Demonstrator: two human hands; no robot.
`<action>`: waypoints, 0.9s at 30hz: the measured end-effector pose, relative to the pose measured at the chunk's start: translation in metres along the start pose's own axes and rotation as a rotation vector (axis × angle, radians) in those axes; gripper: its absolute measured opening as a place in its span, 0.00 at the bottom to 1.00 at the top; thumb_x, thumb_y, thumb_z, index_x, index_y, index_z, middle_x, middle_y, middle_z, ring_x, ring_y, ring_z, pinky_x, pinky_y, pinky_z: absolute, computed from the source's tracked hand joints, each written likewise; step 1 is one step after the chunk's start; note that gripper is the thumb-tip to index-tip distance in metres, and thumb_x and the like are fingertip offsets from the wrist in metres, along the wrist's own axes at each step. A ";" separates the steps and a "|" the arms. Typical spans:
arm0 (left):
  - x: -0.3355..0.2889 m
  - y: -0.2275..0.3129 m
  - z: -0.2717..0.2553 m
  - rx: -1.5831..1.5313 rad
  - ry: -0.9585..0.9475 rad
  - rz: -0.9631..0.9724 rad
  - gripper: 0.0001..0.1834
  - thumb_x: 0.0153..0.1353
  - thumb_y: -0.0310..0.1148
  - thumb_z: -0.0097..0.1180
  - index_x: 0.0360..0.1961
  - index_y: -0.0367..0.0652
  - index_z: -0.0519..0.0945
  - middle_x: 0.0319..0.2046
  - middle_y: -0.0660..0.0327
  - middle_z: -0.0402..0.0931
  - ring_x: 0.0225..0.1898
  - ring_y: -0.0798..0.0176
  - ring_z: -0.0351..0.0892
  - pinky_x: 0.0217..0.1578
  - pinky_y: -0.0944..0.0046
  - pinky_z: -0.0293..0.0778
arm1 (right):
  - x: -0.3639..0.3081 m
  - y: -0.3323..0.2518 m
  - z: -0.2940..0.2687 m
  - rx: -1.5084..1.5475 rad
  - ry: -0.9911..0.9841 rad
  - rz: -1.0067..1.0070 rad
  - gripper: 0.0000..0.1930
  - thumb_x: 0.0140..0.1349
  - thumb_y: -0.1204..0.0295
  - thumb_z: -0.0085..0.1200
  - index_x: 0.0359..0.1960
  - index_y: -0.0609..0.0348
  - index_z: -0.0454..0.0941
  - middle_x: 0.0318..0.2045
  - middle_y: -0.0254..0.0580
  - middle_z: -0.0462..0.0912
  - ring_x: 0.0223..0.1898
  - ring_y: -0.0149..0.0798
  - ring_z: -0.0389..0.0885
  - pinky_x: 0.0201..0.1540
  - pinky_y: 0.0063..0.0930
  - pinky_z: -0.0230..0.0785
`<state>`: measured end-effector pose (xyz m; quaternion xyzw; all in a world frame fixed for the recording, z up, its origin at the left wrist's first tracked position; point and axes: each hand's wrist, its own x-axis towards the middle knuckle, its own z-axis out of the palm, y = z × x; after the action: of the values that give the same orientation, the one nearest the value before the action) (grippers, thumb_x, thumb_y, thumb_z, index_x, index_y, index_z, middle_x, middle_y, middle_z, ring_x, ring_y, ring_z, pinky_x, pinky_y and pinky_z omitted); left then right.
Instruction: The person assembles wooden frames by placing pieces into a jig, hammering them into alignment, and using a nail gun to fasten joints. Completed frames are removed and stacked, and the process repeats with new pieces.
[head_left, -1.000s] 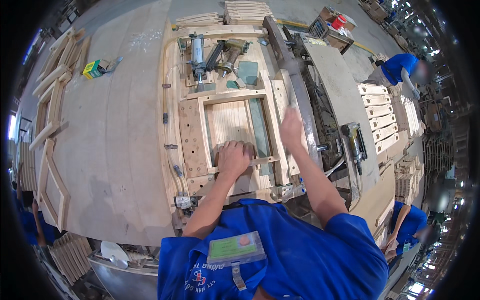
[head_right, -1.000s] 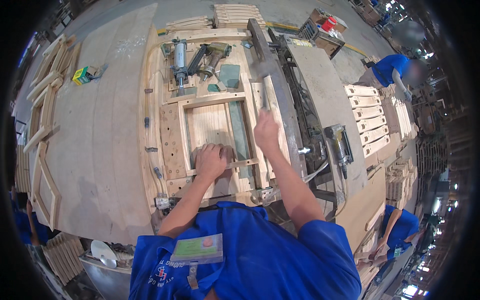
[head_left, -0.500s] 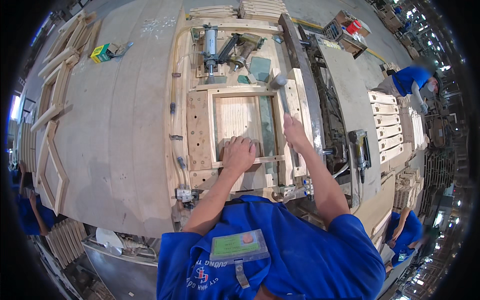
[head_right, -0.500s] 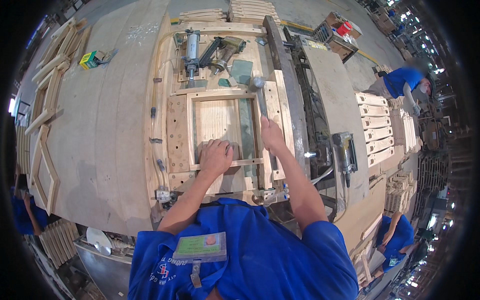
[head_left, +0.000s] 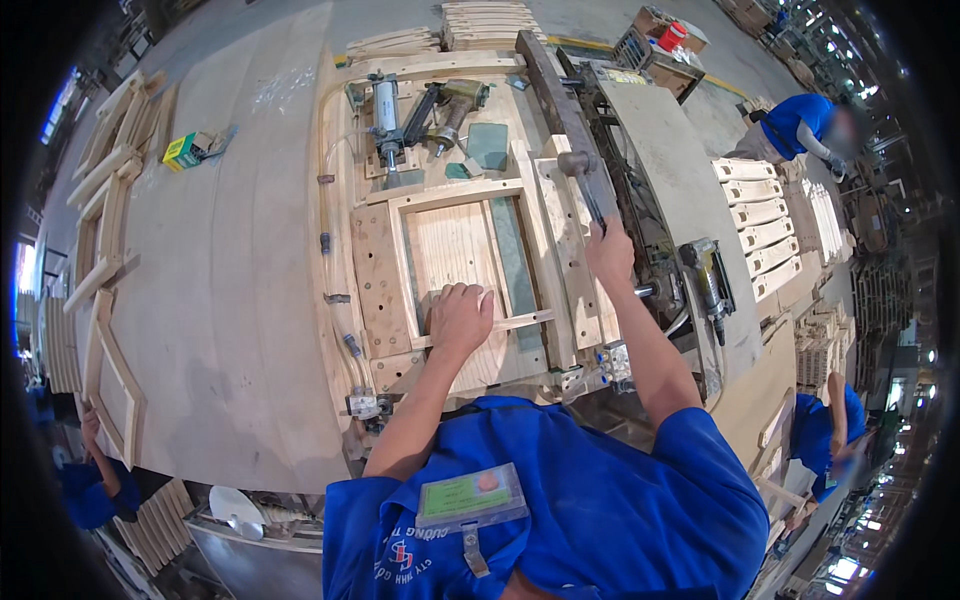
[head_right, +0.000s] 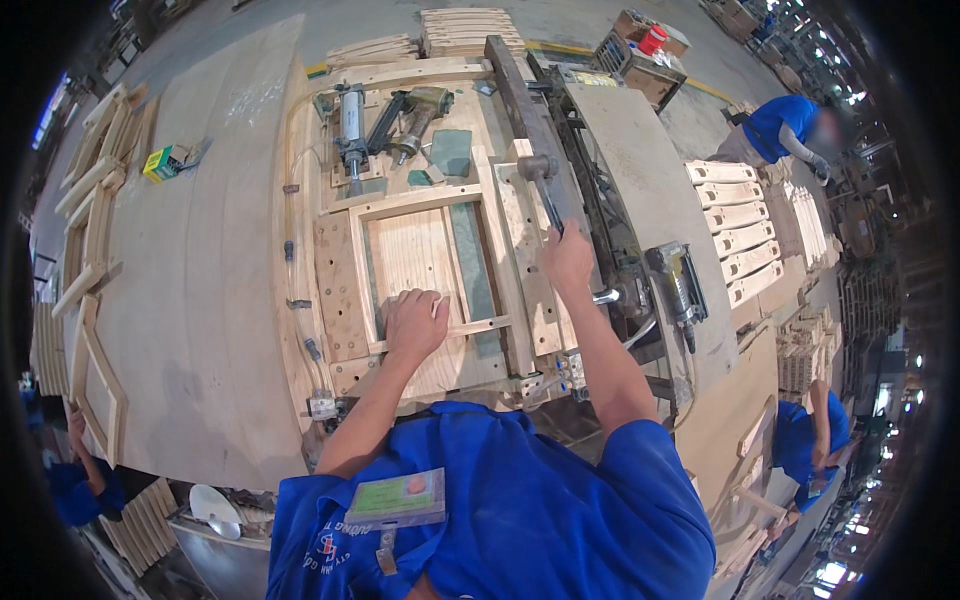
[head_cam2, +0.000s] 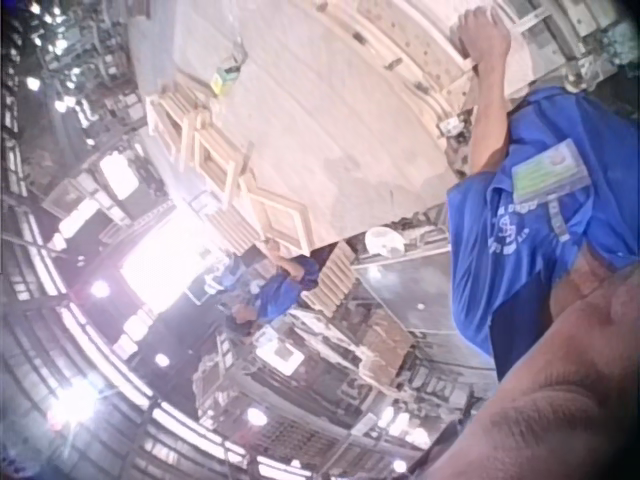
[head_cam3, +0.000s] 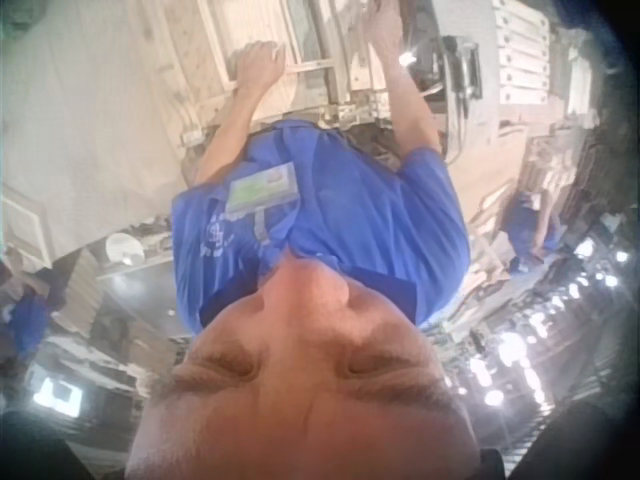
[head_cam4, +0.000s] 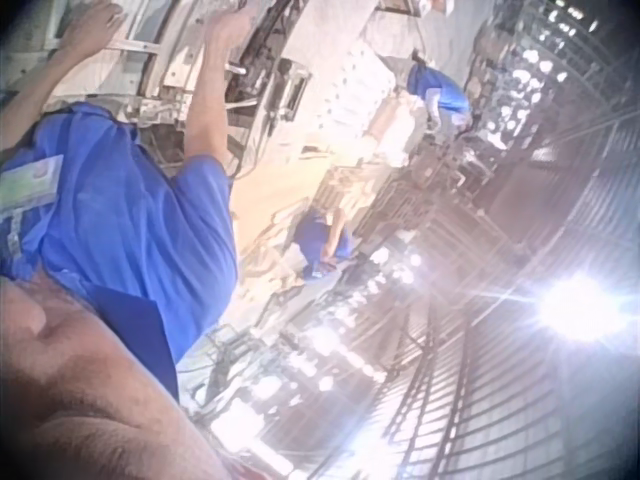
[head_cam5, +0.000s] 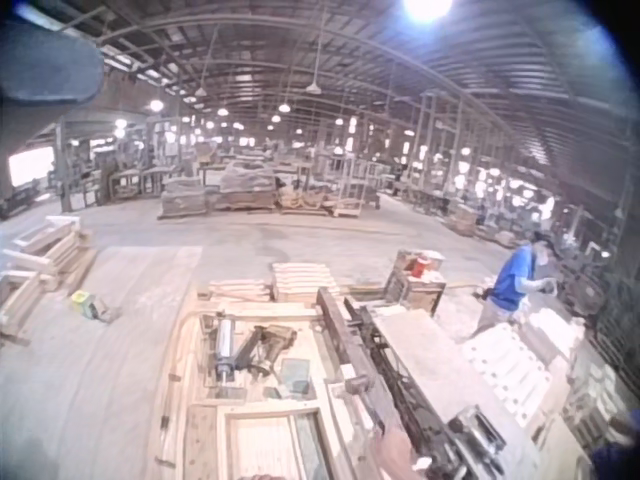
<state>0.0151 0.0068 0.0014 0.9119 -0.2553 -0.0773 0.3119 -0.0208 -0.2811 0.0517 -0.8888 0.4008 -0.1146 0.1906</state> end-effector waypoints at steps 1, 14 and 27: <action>0.001 0.001 0.000 -0.003 0.002 0.000 0.15 0.71 0.42 0.59 0.44 0.42 0.89 0.44 0.53 0.86 0.51 0.47 0.81 0.55 0.47 0.76 | -0.001 0.003 0.003 -0.027 0.024 -0.007 0.17 0.74 0.59 0.57 0.54 0.59 0.77 0.41 0.69 0.86 0.45 0.72 0.86 0.48 0.64 0.75; -0.005 -0.003 0.000 0.008 -0.018 0.026 0.17 0.70 0.43 0.59 0.44 0.40 0.89 0.42 0.51 0.86 0.50 0.47 0.82 0.54 0.47 0.77 | 0.004 0.147 -0.125 -0.530 0.348 0.112 0.31 0.63 0.68 0.61 0.69 0.58 0.72 0.62 0.61 0.78 0.59 0.64 0.80 0.61 0.57 0.74; -0.031 0.003 -0.002 -0.261 0.108 0.158 0.10 0.67 0.36 0.64 0.41 0.40 0.88 0.39 0.51 0.87 0.44 0.43 0.84 0.49 0.46 0.77 | -0.009 0.150 -0.181 -0.052 -0.115 0.100 0.22 0.70 0.62 0.61 0.60 0.61 0.73 0.26 0.47 0.83 0.27 0.47 0.87 0.32 0.44 0.81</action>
<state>-0.0124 0.0219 0.0046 0.8436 -0.2969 -0.0355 0.4460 -0.1919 -0.4101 0.1499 -0.8774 0.4359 -0.0430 0.1956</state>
